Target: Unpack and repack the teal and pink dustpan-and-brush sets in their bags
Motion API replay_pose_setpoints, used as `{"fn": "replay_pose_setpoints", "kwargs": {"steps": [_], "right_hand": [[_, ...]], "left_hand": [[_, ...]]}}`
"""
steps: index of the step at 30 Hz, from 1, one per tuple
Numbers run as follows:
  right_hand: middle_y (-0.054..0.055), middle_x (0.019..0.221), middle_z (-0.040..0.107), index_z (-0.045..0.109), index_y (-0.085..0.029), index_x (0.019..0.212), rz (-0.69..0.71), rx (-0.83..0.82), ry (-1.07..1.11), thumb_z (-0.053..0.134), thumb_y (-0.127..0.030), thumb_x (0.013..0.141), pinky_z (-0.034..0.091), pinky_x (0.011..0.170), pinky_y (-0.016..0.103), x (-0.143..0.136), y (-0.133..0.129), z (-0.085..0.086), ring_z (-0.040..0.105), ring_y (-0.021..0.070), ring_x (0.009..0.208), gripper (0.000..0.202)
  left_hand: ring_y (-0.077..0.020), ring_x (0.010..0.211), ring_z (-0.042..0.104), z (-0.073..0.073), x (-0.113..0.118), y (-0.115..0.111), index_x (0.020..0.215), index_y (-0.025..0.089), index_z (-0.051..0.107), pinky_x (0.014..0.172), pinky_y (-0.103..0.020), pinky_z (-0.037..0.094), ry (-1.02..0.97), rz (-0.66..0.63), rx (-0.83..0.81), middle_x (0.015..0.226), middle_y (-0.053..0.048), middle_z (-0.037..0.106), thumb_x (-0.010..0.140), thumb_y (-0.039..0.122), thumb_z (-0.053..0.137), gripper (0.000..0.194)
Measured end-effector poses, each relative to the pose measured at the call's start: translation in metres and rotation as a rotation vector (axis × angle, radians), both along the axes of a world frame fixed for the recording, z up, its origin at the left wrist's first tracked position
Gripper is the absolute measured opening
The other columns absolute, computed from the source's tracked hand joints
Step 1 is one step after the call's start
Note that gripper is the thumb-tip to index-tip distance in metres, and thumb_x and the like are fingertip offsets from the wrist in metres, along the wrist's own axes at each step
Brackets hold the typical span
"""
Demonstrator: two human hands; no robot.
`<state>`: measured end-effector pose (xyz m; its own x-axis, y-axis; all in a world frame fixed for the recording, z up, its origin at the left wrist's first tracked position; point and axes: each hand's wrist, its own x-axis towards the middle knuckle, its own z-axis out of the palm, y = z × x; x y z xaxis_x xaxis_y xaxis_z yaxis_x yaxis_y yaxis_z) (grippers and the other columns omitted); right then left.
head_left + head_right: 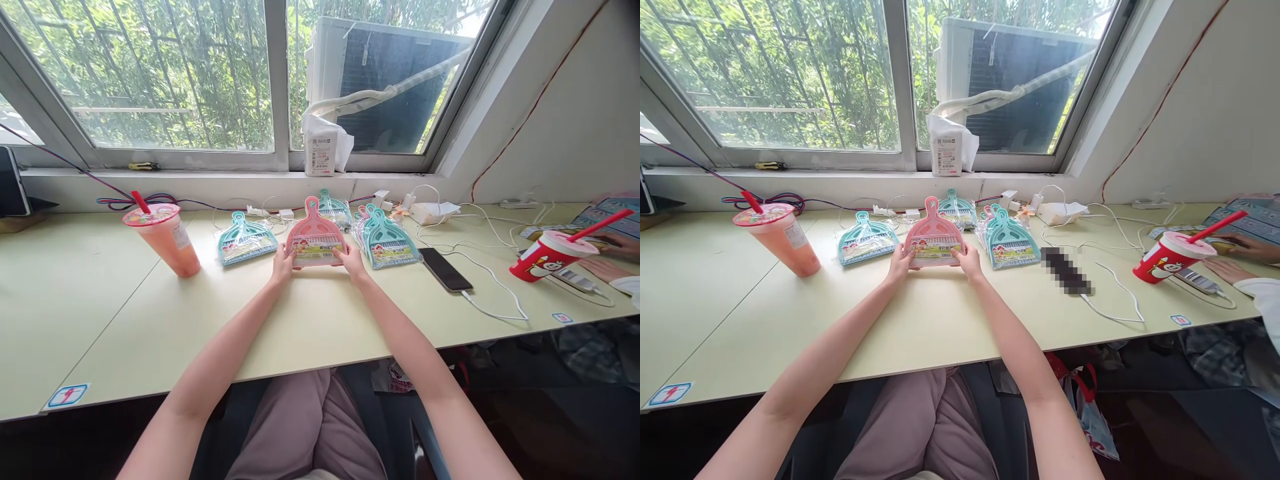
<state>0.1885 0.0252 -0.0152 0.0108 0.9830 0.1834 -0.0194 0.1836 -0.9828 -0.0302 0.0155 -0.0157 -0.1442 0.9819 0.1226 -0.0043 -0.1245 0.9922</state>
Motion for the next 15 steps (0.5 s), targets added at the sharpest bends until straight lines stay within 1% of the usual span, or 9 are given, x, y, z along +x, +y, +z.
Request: {"fn": "replay_pose_setpoints", "kwargs": {"steps": [4, 9, 15], "right_hand": [[0.008, 0.098, 0.068, 0.065, -0.016, 0.106, -0.025, 0.005, -0.025, 0.077, -0.051, 0.067, 0.066, 0.059, 0.039, -0.0012, 0.0015, 0.0002, 0.066, 0.0276, 0.091, 0.053], [0.008, 0.098, 0.068, 0.065, -0.016, 0.103, -0.054, 0.005, -0.054, 0.075, -0.051, 0.068, 0.066, 0.059, 0.039, -0.0029, 0.0014, -0.0005, 0.066, 0.0262, 0.088, 0.051], [0.006, 0.099, 0.068, 0.066, -0.017, 0.104, -0.084, 0.029, -0.087, 0.073, -0.047, 0.071, 0.065, 0.055, 0.034, -0.0050, -0.0017, 0.0010, 0.065, 0.0233, 0.085, 0.045]], "left_hand": [[-0.0151, 0.065, 0.063, 0.0038, 0.0009, -0.0025, 0.098, 0.020, 0.044, 0.044, -0.026, 0.056, 0.007, -0.013, 0.019, 0.101, -0.008, 0.062, 0.081, 0.034, 0.062, 0.029], [-0.0120, 0.058, 0.062, 0.0068, 0.0018, -0.0050, 0.099, 0.019, 0.043, 0.042, -0.025, 0.055, 0.032, -0.002, 0.008, 0.101, -0.007, 0.061, 0.082, 0.030, 0.060, 0.026], [-0.0123, 0.059, 0.064, 0.0091, 0.0028, -0.0062, 0.099, 0.019, 0.044, 0.042, -0.023, 0.055, 0.061, 0.019, -0.017, 0.103, -0.008, 0.062, 0.083, 0.030, 0.062, 0.027]]}}
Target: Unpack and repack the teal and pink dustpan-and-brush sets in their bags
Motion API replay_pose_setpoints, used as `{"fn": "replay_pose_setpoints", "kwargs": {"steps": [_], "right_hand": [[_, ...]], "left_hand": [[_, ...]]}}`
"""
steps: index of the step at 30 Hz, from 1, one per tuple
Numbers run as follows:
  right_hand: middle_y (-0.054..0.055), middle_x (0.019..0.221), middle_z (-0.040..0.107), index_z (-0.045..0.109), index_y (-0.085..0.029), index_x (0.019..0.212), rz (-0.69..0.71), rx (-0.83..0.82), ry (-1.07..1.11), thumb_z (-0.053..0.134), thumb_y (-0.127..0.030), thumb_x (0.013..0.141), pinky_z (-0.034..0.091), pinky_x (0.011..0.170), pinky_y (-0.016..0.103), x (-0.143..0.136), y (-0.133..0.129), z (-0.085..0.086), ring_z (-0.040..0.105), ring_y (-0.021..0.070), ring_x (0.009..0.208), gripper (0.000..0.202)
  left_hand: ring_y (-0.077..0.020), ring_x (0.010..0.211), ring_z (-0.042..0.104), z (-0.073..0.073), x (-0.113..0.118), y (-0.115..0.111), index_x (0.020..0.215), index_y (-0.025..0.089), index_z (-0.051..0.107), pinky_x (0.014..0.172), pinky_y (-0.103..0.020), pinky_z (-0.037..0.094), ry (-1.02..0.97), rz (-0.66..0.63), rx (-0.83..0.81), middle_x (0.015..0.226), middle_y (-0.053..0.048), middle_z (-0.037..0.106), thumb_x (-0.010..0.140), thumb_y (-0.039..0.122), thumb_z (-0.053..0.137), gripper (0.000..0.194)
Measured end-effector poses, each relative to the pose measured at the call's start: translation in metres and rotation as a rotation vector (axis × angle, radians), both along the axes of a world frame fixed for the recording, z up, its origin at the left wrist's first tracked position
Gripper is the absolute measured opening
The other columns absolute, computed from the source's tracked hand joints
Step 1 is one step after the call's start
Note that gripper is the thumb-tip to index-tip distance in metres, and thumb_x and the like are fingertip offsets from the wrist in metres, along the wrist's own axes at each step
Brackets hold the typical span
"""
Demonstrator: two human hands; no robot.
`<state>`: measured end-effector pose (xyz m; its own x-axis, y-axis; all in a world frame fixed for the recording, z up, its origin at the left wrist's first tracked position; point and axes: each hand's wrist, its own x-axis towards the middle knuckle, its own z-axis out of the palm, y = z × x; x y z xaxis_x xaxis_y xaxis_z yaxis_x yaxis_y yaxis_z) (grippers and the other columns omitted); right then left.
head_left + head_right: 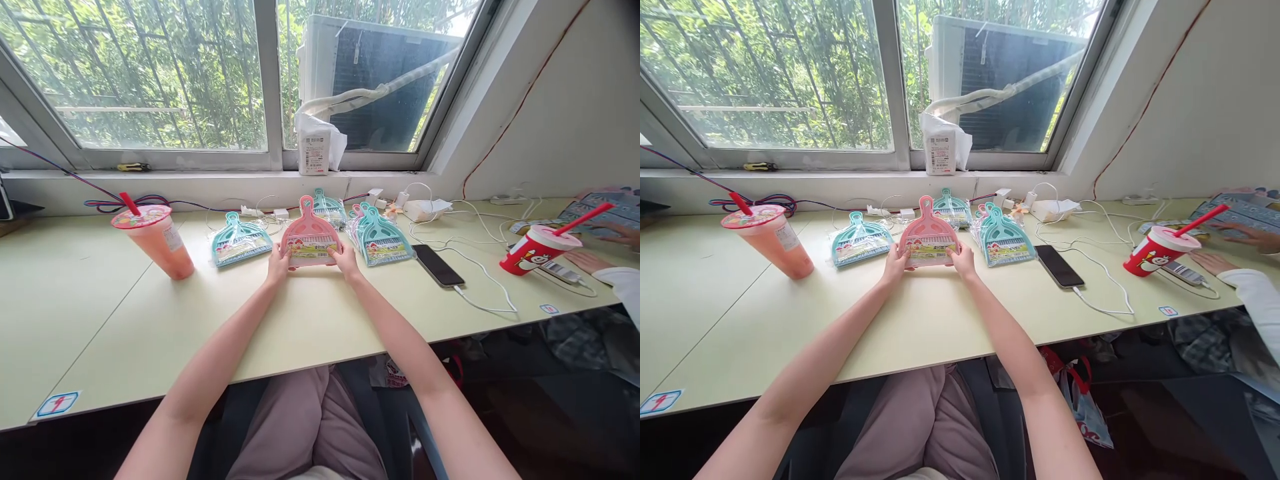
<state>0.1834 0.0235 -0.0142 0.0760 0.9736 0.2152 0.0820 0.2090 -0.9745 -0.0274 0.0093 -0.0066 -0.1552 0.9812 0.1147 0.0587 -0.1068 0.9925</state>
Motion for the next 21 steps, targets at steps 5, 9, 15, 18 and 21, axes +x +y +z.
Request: {"fn": "replay_pose_setpoints", "kwargs": {"steps": [5, 9, 15, 18, 21], "right_hand": [[0.007, 0.099, 0.068, 0.066, -0.016, 0.106, -0.036, -0.023, -0.029, 0.071, -0.041, 0.074, 0.066, 0.057, 0.036, -0.0014, -0.0024, 0.0027, 0.066, 0.0231, 0.084, 0.041], [0.006, 0.096, 0.066, 0.066, -0.017, 0.105, -0.041, -0.030, -0.029, 0.071, -0.040, 0.075, 0.067, 0.058, 0.036, -0.0014, -0.0039, 0.0053, 0.066, 0.0235, 0.086, 0.038], [0.006, 0.095, 0.065, 0.065, -0.016, 0.103, -0.041, -0.048, -0.049, 0.068, -0.035, 0.077, 0.066, 0.058, 0.038, -0.0026, -0.0016, 0.0048, 0.066, 0.0243, 0.086, 0.032], [0.007, 0.103, 0.067, 0.064, -0.017, 0.103, -0.042, -0.096, -0.081, 0.065, -0.031, 0.079, 0.065, 0.058, 0.037, -0.0042, 0.0000, 0.0041, 0.067, 0.0237, 0.087, 0.028], [0.008, 0.109, 0.068, 0.063, -0.018, 0.108, -0.049, -0.122, -0.142, 0.065, -0.032, 0.082, 0.064, 0.060, 0.032, -0.0057, -0.0012, 0.0055, 0.068, 0.0232, 0.092, 0.029]], "left_hand": [[-0.0124, 0.062, 0.064, 0.0004, 0.0001, -0.0009, 0.103, 0.018, 0.046, 0.043, -0.023, 0.055, 0.026, -0.001, -0.021, 0.108, -0.009, 0.063, 0.085, 0.029, 0.062, 0.027], [-0.0183, 0.077, 0.068, -0.0003, 0.0005, -0.0021, 0.107, 0.018, 0.048, 0.050, -0.026, 0.058, 0.036, -0.012, 0.007, 0.115, -0.012, 0.064, 0.081, 0.036, 0.069, 0.038], [-0.0194, 0.079, 0.070, 0.0001, 0.0003, -0.0033, 0.113, 0.019, 0.049, 0.056, -0.028, 0.060, 0.137, 0.007, 0.012, 0.110, -0.011, 0.067, 0.068, 0.040, 0.083, 0.060], [-0.0226, 0.086, 0.070, -0.0007, -0.0008, -0.0027, 0.112, 0.019, 0.052, 0.060, -0.029, 0.060, 0.203, 0.071, 0.001, 0.108, -0.010, 0.067, 0.067, 0.037, 0.084, 0.058], [-0.0250, 0.089, 0.070, -0.0023, -0.0032, -0.0008, 0.110, 0.020, 0.054, 0.066, -0.032, 0.060, 0.249, 0.112, 0.018, 0.105, -0.009, 0.068, 0.066, 0.035, 0.084, 0.056]]}}
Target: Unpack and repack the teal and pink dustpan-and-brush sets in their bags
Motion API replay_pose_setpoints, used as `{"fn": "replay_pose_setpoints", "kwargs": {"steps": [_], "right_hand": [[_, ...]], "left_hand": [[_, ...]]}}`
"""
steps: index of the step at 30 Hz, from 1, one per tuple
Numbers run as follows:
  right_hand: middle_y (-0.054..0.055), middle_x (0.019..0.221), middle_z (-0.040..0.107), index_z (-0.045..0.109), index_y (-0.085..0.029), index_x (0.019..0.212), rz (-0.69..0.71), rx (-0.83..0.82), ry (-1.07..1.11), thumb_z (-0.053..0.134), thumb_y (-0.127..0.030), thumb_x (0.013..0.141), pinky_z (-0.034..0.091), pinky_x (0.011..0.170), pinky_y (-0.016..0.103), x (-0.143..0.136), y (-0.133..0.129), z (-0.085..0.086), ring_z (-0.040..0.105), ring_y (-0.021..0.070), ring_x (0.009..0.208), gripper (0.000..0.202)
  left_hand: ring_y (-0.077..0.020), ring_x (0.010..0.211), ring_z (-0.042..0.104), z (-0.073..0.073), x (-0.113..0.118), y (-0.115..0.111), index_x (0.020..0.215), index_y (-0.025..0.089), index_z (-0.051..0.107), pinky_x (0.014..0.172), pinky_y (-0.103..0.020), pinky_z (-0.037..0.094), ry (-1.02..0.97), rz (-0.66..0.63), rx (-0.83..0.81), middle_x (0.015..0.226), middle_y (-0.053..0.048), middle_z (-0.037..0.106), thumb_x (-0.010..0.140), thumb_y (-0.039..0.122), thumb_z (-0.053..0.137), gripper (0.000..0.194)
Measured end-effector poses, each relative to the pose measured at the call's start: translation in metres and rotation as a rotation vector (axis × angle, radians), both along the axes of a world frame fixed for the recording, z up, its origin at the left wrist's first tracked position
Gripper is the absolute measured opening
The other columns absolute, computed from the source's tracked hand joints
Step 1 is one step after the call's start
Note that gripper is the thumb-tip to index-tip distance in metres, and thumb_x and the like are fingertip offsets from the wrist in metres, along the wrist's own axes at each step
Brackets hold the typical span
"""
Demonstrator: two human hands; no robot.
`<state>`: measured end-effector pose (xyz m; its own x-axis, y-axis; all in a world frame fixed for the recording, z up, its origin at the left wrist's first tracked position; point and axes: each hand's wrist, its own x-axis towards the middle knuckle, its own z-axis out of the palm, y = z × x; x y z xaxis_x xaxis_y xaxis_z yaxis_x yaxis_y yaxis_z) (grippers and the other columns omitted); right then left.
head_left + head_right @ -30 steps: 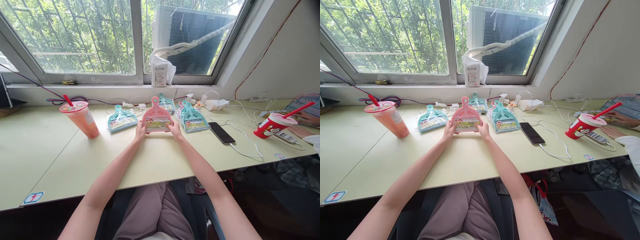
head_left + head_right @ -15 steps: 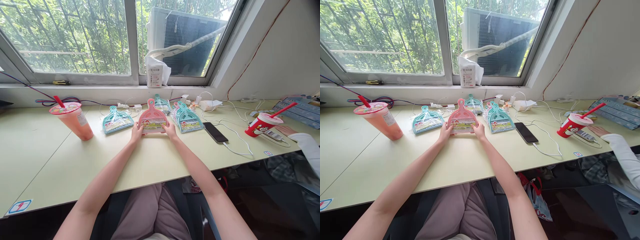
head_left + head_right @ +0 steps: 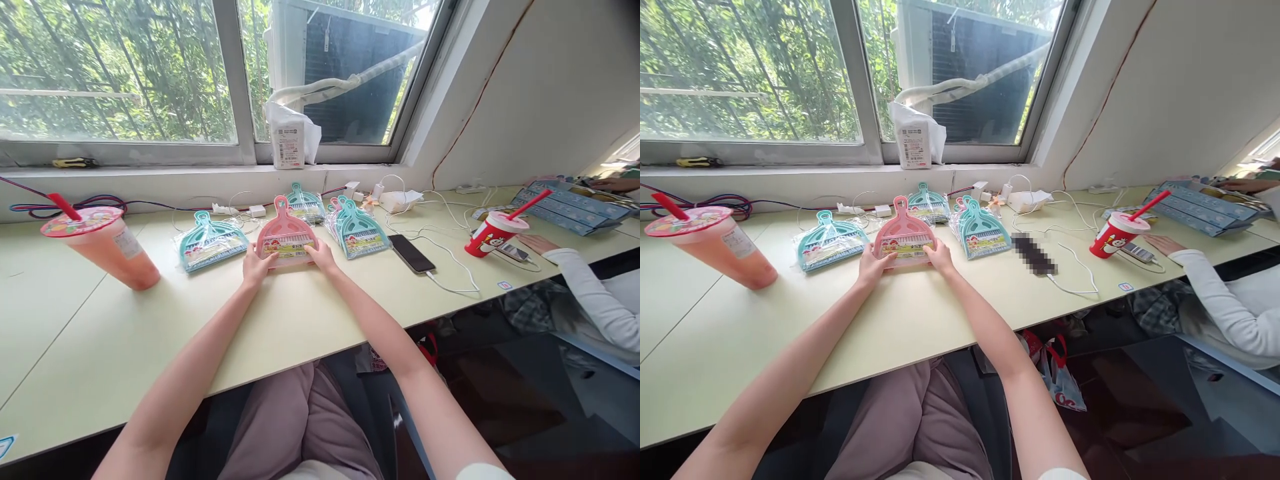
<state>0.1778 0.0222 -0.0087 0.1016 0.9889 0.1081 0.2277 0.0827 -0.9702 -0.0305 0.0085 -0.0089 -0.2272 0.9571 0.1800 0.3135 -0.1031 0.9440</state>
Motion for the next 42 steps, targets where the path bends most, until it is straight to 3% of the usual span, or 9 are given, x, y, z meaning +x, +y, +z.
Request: {"fn": "replay_pose_setpoints", "kwargs": {"steps": [4, 6, 11, 17, 23, 29, 33, 38, 42], "right_hand": [[0.009, 0.114, 0.067, 0.059, -0.020, 0.116, 0.049, 0.010, -0.001, 0.074, -0.043, 0.078, 0.060, 0.053, 0.027, -0.001, -0.005, 0.002, 0.071, 0.0204, 0.080, 0.047], [0.009, 0.115, 0.066, 0.058, -0.020, 0.118, 0.049, 0.013, 0.021, 0.078, -0.039, 0.075, 0.060, 0.051, 0.026, -0.002, -0.006, 0.001, 0.071, 0.0190, 0.076, 0.051], [0.009, 0.116, 0.067, 0.060, -0.019, 0.116, 0.005, 0.011, 0.019, 0.076, -0.028, 0.076, 0.062, 0.052, 0.026, -0.001, -0.003, 0.000, 0.071, 0.0199, 0.082, 0.044], [0.008, 0.113, 0.068, 0.059, -0.019, 0.118, 0.094, -0.033, 0.040, 0.064, -0.023, 0.083, 0.060, 0.048, 0.026, 0.006, 0.004, 0.002, 0.069, 0.0150, 0.063, 0.035], [0.006, 0.111, 0.067, 0.067, -0.019, 0.109, 0.074, 0.047, 0.010, 0.067, -0.026, 0.077, 0.063, 0.057, 0.028, 0.013, 0.006, 0.004, 0.067, 0.0224, 0.093, 0.032], [0.004, 0.097, 0.067, 0.070, -0.020, 0.101, 0.061, 0.075, -0.012, 0.070, -0.024, 0.076, 0.064, 0.058, 0.032, 0.016, 0.007, 0.003, 0.065, 0.0201, 0.083, 0.026], [0.005, 0.094, 0.068, 0.070, -0.020, 0.105, 0.007, 0.128, -0.122, 0.064, -0.017, 0.078, 0.063, 0.073, 0.038, 0.016, 0.006, 0.003, 0.065, 0.0215, 0.086, 0.028], [0.005, 0.110, 0.071, 0.067, -0.021, 0.116, -0.008, 0.237, -0.220, 0.056, -0.010, 0.081, 0.053, 0.098, 0.042, 0.015, 0.006, 0.003, 0.064, 0.0242, 0.105, 0.039], [0.008, 0.123, 0.068, 0.064, -0.019, 0.123, 0.001, 0.318, -0.330, 0.051, -0.007, 0.083, 0.048, 0.104, 0.040, 0.014, 0.007, 0.000, 0.063, 0.0248, 0.109, 0.045]], "left_hand": [[-0.0262, 0.088, 0.070, 0.000, -0.002, 0.002, 0.109, 0.022, 0.054, 0.070, -0.033, 0.058, 0.061, 0.022, 0.013, 0.101, -0.007, 0.069, 0.065, 0.035, 0.083, 0.054], [-0.0264, 0.087, 0.070, 0.003, -0.002, 0.001, 0.108, 0.022, 0.054, 0.070, -0.033, 0.057, 0.099, 0.038, 0.011, 0.098, -0.007, 0.069, 0.065, 0.037, 0.082, 0.054], [-0.0251, 0.082, 0.070, 0.010, 0.003, -0.005, 0.107, 0.020, 0.053, 0.068, -0.030, 0.055, 0.167, 0.074, -0.011, 0.093, -0.006, 0.069, 0.065, 0.040, 0.080, 0.053], [-0.0199, 0.063, 0.069, 0.009, 0.001, -0.004, 0.112, 0.021, 0.052, 0.053, -0.028, 0.054, 0.074, 0.004, -0.034, 0.102, -0.008, 0.069, 0.066, 0.043, 0.080, 0.058], [-0.0173, 0.058, 0.066, 0.008, -0.003, 0.001, 0.110, 0.021, 0.053, 0.050, -0.026, 0.053, -0.004, -0.019, -0.011, 0.095, -0.006, 0.069, 0.078, 0.045, 0.070, 0.044], [-0.0210, 0.068, 0.068, 0.009, -0.007, 0.005, 0.105, 0.019, 0.061, 0.059, -0.027, 0.053, 0.094, 0.027, 0.014, 0.074, -0.003, 0.069, 0.076, 0.046, 0.068, 0.040], [-0.0218, 0.066, 0.068, 0.009, -0.007, 0.004, 0.093, 0.018, 0.068, 0.059, -0.027, 0.053, 0.095, -0.024, 0.019, 0.070, -0.003, 0.068, 0.076, 0.051, 0.066, 0.037], [-0.0215, 0.063, 0.068, 0.008, -0.008, 0.004, 0.088, 0.017, 0.071, 0.057, -0.026, 0.050, 0.144, -0.013, -0.009, 0.068, -0.003, 0.068, 0.077, 0.051, 0.065, 0.036], [-0.0210, 0.066, 0.066, 0.007, -0.010, 0.007, 0.087, 0.017, 0.071, 0.058, -0.026, 0.048, 0.198, 0.022, 0.001, 0.070, -0.004, 0.067, 0.078, 0.048, 0.063, 0.033]]}}
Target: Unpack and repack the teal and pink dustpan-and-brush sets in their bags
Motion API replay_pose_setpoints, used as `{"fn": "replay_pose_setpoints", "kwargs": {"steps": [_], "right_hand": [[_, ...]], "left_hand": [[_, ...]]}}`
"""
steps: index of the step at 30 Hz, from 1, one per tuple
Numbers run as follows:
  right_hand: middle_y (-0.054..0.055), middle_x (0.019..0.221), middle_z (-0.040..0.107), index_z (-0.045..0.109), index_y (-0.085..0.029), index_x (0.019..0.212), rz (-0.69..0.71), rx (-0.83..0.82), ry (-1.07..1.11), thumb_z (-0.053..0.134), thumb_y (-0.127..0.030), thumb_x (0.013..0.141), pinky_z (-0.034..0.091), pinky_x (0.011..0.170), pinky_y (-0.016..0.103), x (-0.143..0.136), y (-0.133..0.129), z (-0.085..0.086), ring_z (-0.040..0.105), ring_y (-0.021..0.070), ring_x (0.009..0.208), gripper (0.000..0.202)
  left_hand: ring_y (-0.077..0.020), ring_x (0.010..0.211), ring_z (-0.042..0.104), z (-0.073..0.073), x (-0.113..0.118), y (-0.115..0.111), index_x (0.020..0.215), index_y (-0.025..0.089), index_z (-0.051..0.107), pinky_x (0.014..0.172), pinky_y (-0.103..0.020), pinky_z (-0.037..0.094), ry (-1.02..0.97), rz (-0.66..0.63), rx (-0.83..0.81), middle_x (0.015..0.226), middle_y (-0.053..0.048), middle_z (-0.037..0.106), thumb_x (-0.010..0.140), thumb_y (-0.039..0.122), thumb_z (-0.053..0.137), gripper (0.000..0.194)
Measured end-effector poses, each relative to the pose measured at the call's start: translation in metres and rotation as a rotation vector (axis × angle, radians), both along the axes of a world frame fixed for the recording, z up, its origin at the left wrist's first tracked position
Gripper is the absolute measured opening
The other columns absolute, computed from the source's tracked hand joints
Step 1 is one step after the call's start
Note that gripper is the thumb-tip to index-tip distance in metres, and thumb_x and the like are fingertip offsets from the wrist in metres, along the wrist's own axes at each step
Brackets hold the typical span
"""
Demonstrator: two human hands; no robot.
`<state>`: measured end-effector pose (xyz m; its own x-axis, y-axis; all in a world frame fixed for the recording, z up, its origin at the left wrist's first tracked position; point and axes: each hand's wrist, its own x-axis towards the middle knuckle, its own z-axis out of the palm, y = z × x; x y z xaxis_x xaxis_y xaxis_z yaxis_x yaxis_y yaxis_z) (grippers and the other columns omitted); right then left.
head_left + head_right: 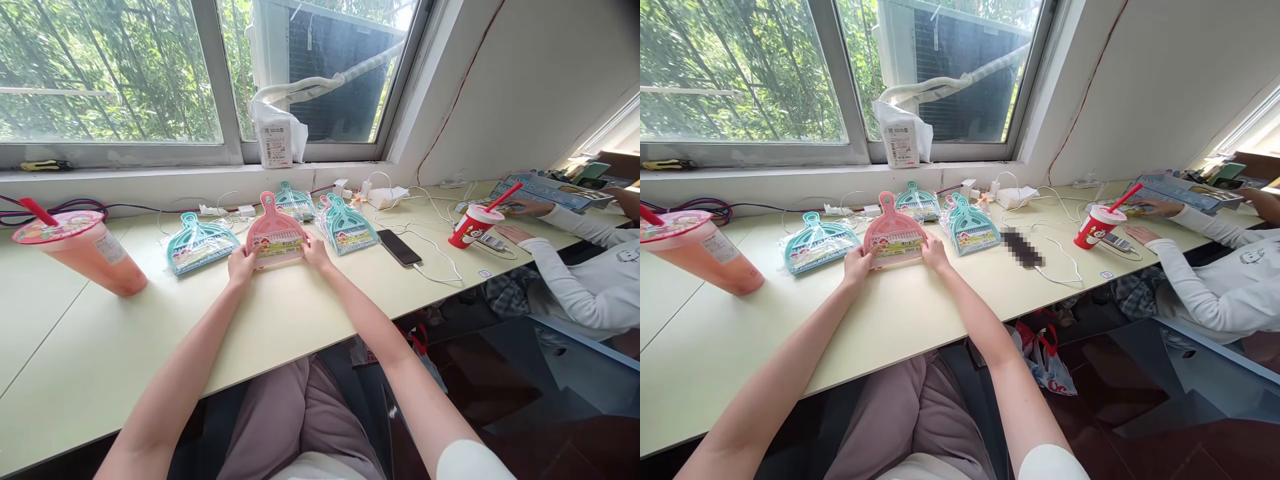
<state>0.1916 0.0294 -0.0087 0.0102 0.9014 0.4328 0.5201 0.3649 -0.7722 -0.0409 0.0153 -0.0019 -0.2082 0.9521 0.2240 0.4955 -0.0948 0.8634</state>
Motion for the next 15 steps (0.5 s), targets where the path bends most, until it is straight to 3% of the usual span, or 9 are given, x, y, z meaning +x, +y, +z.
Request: {"fn": "replay_pose_setpoints", "kwargs": {"steps": [11, 15], "right_hand": [[0.010, 0.120, 0.069, 0.062, -0.015, 0.127, -0.012, 0.012, 0.029, 0.052, -0.005, 0.084, 0.053, 0.096, 0.037, -0.0026, -0.0007, -0.0026, 0.069, 0.0229, 0.098, 0.045], [0.009, 0.122, 0.069, 0.063, -0.018, 0.125, -0.018, -0.005, 0.023, 0.053, -0.006, 0.083, 0.054, 0.095, 0.036, -0.0032, -0.0020, -0.0009, 0.069, 0.0214, 0.096, 0.045]], "left_hand": [[-0.0191, 0.068, 0.056, 0.0011, -0.0001, -0.0002, 0.072, 0.018, 0.062, 0.059, -0.026, 0.035, 0.135, 0.042, 0.005, 0.066, -0.003, 0.060, 0.078, 0.051, 0.057, 0.034], [-0.0188, 0.069, 0.056, 0.0011, 0.0003, -0.0007, 0.071, 0.018, 0.062, 0.060, -0.026, 0.036, 0.114, 0.038, -0.004, 0.066, -0.003, 0.060, 0.078, 0.051, 0.057, 0.034]]}}
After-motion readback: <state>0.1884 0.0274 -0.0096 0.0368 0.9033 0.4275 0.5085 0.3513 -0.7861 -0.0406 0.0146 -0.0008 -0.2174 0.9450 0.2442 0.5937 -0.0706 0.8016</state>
